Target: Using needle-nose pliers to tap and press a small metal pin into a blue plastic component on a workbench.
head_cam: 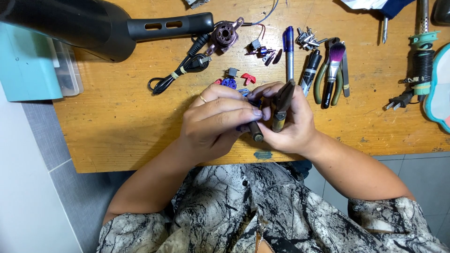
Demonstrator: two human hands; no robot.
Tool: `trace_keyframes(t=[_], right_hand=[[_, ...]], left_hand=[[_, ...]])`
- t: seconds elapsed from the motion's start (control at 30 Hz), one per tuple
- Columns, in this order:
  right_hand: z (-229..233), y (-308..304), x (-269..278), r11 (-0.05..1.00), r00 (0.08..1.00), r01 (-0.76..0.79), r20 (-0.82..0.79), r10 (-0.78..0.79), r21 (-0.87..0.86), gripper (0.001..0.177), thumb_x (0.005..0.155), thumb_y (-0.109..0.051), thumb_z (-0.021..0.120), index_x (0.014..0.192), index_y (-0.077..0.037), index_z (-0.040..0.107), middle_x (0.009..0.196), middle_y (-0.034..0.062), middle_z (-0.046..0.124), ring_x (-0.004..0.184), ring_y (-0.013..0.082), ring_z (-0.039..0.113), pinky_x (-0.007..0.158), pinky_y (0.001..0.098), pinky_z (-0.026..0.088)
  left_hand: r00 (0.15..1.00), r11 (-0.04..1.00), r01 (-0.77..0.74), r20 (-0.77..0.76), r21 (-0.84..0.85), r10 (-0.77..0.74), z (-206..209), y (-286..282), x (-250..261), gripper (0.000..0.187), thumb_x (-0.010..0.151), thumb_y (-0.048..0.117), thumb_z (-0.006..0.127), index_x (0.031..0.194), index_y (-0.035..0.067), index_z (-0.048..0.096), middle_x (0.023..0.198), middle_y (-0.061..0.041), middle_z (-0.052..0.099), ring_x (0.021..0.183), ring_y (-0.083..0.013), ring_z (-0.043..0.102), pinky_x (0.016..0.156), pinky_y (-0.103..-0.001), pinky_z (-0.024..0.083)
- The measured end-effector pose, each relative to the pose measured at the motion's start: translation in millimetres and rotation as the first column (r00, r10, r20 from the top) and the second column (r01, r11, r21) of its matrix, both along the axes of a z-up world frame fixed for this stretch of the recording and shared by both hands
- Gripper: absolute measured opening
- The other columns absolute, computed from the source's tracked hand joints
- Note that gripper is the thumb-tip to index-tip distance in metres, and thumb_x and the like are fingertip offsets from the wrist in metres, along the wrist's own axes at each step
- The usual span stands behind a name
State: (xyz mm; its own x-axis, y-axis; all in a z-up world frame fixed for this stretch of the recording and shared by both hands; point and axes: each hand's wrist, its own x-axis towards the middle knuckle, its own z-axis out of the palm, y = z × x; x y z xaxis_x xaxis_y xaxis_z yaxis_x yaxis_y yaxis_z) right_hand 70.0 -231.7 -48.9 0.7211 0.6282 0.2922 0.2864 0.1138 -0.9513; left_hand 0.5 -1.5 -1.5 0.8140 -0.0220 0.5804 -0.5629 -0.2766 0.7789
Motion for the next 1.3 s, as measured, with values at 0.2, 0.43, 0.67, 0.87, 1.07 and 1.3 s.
trace_keyframes(t=[0.2, 0.43, 0.67, 0.87, 1.07, 1.3], right_hand=[[0.7, -0.1, 0.0, 1.000, 1.000, -0.004, 0.001, 0.004, -0.012, 0.052, 0.102, -0.008, 0.083, 0.137, 0.002, 0.046, 0.128, 0.0251, 0.062, 0.128, 0.0408, 0.073, 0.118, 0.0512, 0.063], [-1.2, -1.2, -0.6, 1.000, 1.000, 0.004, -0.004, -0.004, -0.011, 0.052, 0.101, -0.006, 0.083, 0.137, 0.003, 0.046, 0.128, 0.0238, 0.061, 0.130, 0.0405, 0.071, 0.119, 0.0515, 0.063], [0.5, -1.4, 0.6, 1.000, 1.000, -0.007, 0.011, 0.007, -0.020, 0.052, 0.103, -0.009, 0.082, 0.139, 0.003, 0.046, 0.131, 0.0275, 0.064, 0.128, 0.0408, 0.074, 0.118, 0.0502, 0.063], [4.7, 1.9, 1.2, 1.000, 1.000, -0.007, 0.011, 0.007, -0.012, 0.051, 0.104, -0.009, 0.082, 0.138, 0.002, 0.046, 0.131, 0.0273, 0.065, 0.127, 0.0390, 0.074, 0.116, 0.0488, 0.064], [2.4, 0.2, 0.9, 1.000, 1.000, 0.004, 0.025, -0.003, -0.027, 0.048, 0.105, -0.008, 0.080, 0.138, 0.002, 0.047, 0.130, 0.0267, 0.064, 0.126, 0.0392, 0.074, 0.116, 0.0484, 0.063], [-1.8, -2.1, -0.7, 0.999, 1.000, 0.017, 0.015, -0.017, -0.038, 0.054, 0.102, -0.010, 0.084, 0.138, 0.004, 0.047, 0.130, 0.0251, 0.063, 0.127, 0.0391, 0.073, 0.117, 0.0484, 0.063]], left_hand=[[1.000, 1.000, 0.005, -0.015, -0.001, -0.005, 3.1, 1.0, 0.5, 0.019, 0.122, 0.012, 0.062, 0.131, 0.003, 0.077, 0.122, -0.016, 0.084, 0.107, -0.0375, 0.080, 0.104, -0.050, 0.069], [1.000, 1.000, 0.002, -0.005, -0.005, -0.002, 3.2, -0.1, 1.5, 0.019, 0.121, 0.012, 0.063, 0.129, 0.002, 0.078, 0.120, -0.016, 0.084, 0.105, -0.0370, 0.081, 0.103, -0.050, 0.069], [1.000, 1.000, -0.005, -0.011, -0.002, 0.005, 2.9, -0.1, 0.9, 0.018, 0.121, 0.013, 0.065, 0.130, 0.003, 0.078, 0.121, -0.016, 0.084, 0.106, -0.0377, 0.080, 0.103, -0.049, 0.069], [1.000, 1.000, -0.003, -0.007, 0.026, 0.003, 2.8, 0.7, 0.4, 0.020, 0.122, 0.012, 0.062, 0.131, 0.003, 0.078, 0.121, -0.017, 0.084, 0.106, -0.0390, 0.079, 0.103, -0.050, 0.069], [1.000, 1.000, -0.001, -0.003, 0.020, 0.002, 2.7, 1.0, 0.4, 0.020, 0.122, 0.011, 0.062, 0.131, 0.003, 0.078, 0.123, -0.017, 0.084, 0.107, -0.0389, 0.079, 0.103, -0.049, 0.069], [1.000, 1.000, -0.005, -0.001, 0.016, 0.005, 1.2, 0.7, 0.1, 0.018, 0.121, 0.010, 0.065, 0.132, 0.004, 0.077, 0.122, -0.016, 0.084, 0.106, -0.0385, 0.079, 0.102, -0.049, 0.069]])
